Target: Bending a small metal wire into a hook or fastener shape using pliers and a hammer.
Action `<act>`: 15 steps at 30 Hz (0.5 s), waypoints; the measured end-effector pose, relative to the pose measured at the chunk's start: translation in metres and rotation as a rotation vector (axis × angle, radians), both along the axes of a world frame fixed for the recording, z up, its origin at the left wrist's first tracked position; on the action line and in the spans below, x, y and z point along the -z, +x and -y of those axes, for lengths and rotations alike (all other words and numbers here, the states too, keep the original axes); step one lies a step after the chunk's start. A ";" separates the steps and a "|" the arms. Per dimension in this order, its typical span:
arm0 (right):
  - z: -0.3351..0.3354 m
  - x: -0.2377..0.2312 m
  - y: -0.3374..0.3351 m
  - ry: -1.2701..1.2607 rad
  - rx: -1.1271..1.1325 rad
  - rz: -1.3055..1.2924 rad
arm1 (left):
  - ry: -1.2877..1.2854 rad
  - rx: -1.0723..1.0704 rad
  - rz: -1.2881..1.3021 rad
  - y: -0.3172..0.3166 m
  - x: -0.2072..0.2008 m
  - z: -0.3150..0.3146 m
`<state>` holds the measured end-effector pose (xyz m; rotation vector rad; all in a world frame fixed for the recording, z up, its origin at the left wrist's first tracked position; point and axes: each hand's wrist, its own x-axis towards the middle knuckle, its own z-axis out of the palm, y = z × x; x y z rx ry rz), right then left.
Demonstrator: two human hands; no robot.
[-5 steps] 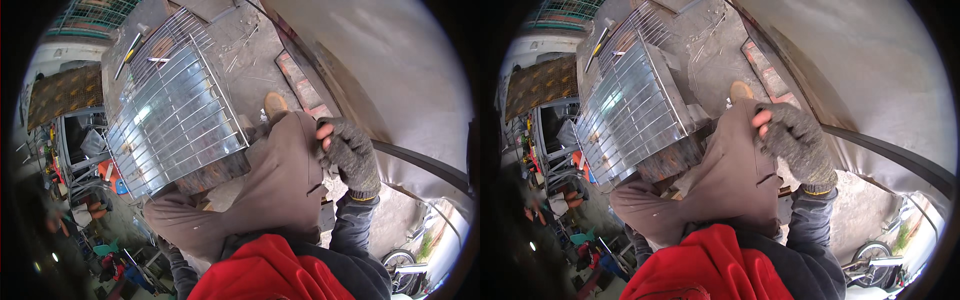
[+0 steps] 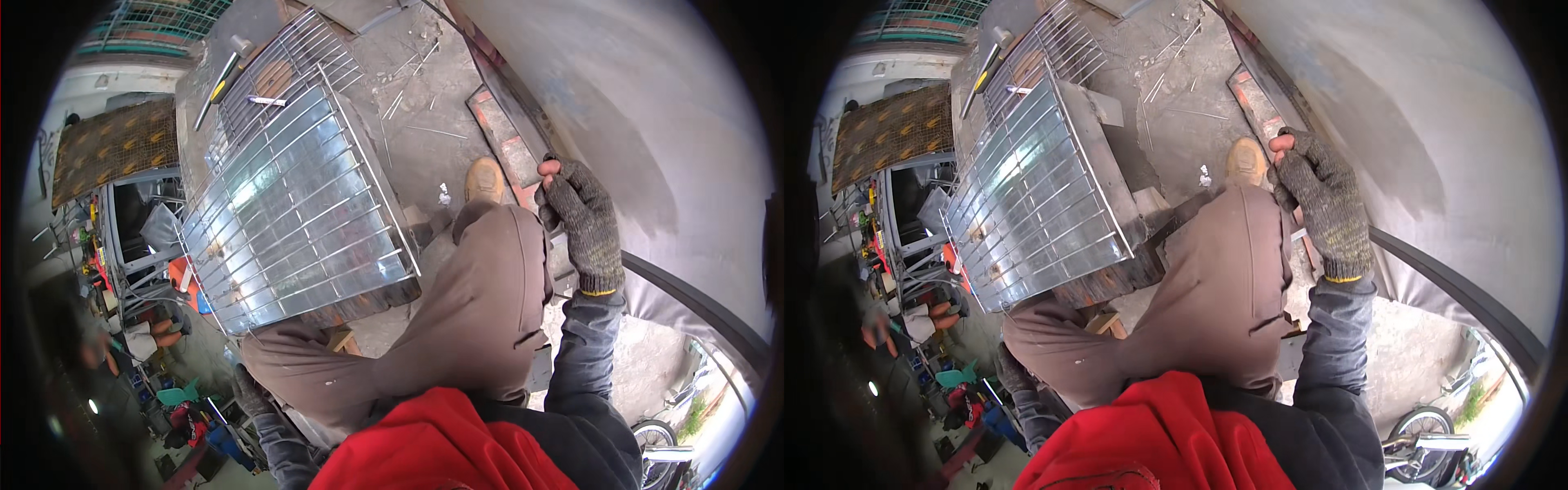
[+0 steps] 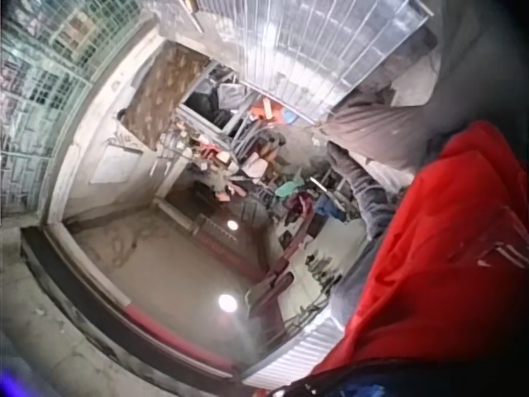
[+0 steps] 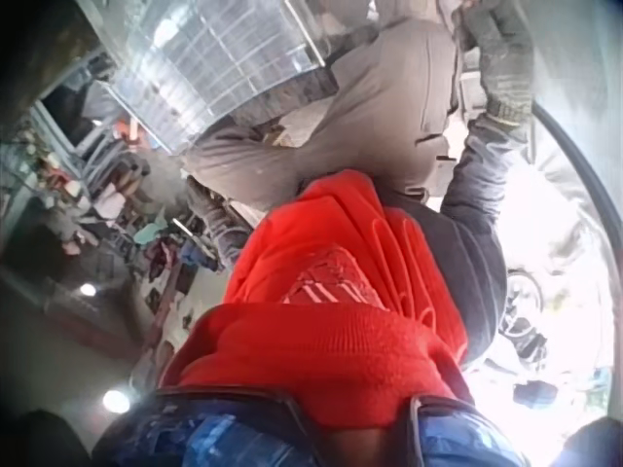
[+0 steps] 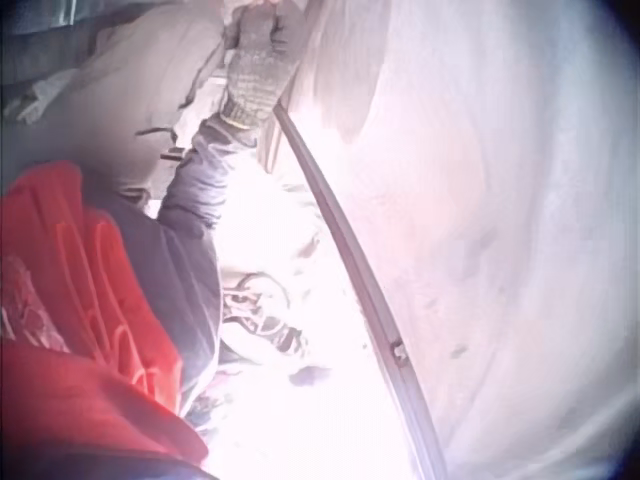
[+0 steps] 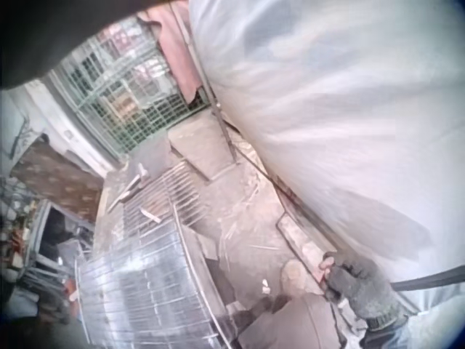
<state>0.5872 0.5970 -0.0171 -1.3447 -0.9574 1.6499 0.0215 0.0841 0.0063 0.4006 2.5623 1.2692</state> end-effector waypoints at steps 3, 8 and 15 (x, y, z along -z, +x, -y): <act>-0.040 0.052 -0.016 0.012 -0.101 0.021 | 0.172 -0.021 0.127 0.016 -0.017 -0.056; -0.097 0.144 -0.059 -0.078 -0.306 0.173 | 0.072 0.037 0.028 0.038 -0.027 -0.106; -0.196 0.253 -0.178 0.446 -0.900 0.885 | -0.198 -0.004 -0.264 0.061 -0.032 -0.120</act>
